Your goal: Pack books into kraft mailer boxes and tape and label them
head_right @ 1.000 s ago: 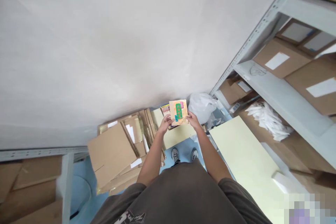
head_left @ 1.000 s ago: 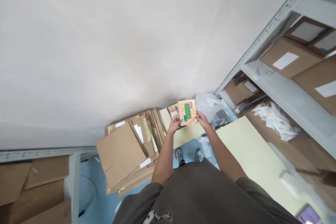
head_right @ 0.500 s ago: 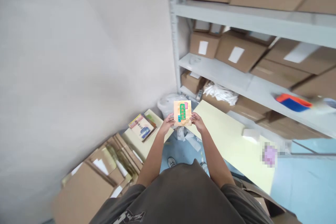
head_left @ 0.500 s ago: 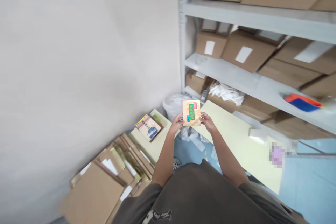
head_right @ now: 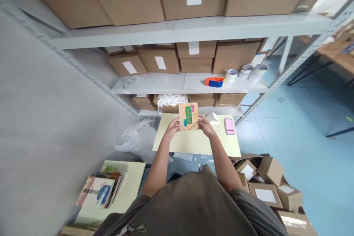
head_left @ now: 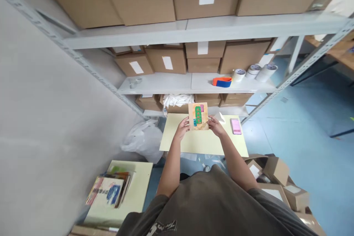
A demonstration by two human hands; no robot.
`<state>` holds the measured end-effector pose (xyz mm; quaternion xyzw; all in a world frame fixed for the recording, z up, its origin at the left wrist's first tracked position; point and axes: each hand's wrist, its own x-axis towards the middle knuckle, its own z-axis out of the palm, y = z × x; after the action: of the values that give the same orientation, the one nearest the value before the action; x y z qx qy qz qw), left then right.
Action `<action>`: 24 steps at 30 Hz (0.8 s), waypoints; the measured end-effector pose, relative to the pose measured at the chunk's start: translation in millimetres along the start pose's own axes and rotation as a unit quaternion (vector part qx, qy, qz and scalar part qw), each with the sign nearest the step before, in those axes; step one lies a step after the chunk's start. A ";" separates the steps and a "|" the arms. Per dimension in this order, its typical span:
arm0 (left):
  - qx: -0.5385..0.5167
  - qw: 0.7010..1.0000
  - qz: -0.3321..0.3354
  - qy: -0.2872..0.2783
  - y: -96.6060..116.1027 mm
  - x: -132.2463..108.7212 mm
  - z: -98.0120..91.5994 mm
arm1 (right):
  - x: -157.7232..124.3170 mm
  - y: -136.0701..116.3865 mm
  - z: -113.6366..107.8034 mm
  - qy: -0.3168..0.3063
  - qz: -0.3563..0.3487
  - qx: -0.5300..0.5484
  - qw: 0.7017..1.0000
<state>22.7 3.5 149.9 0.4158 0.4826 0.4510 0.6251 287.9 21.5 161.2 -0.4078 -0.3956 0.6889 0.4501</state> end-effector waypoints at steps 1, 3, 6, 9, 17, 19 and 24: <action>0.010 1.000 -0.002 -0.012 1.0 7.8 7.7 | -2.3 -1.4 -7.8 0.010 -0.002 0.011 1.000; 0.021 0.999 -0.005 -0.032 2.3 21.4 15.3 | -4.7 -2.0 -17.0 0.028 -0.007 0.030 0.999; 0.036 0.998 -0.003 -0.052 5.7 38.3 11.6 | -4.3 -0.6 -16.8 0.059 -0.019 0.042 0.997; 0.106 0.994 0.031 -0.018 14.3 51.3 2.4 | -1.0 -0.3 -4.7 0.087 -0.039 0.040 0.995; 0.130 0.977 0.151 -0.071 33.9 58.0 16.9 | 23.9 9.3 60.5 0.109 -0.151 -0.141 0.972; 0.101 0.982 0.149 -0.059 33.8 58.1 18.1 | 30.9 16.7 79.3 0.113 -0.170 -0.203 0.958; 0.059 0.992 0.108 -0.032 40.8 72.4 -10.2 | 44.4 30.9 109.8 0.120 -0.206 -0.299 0.924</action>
<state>15.2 84.3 170.3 0.5160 0.4407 0.4728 0.5621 166.3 35.2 162.8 -0.5126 -0.6018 0.3764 0.4832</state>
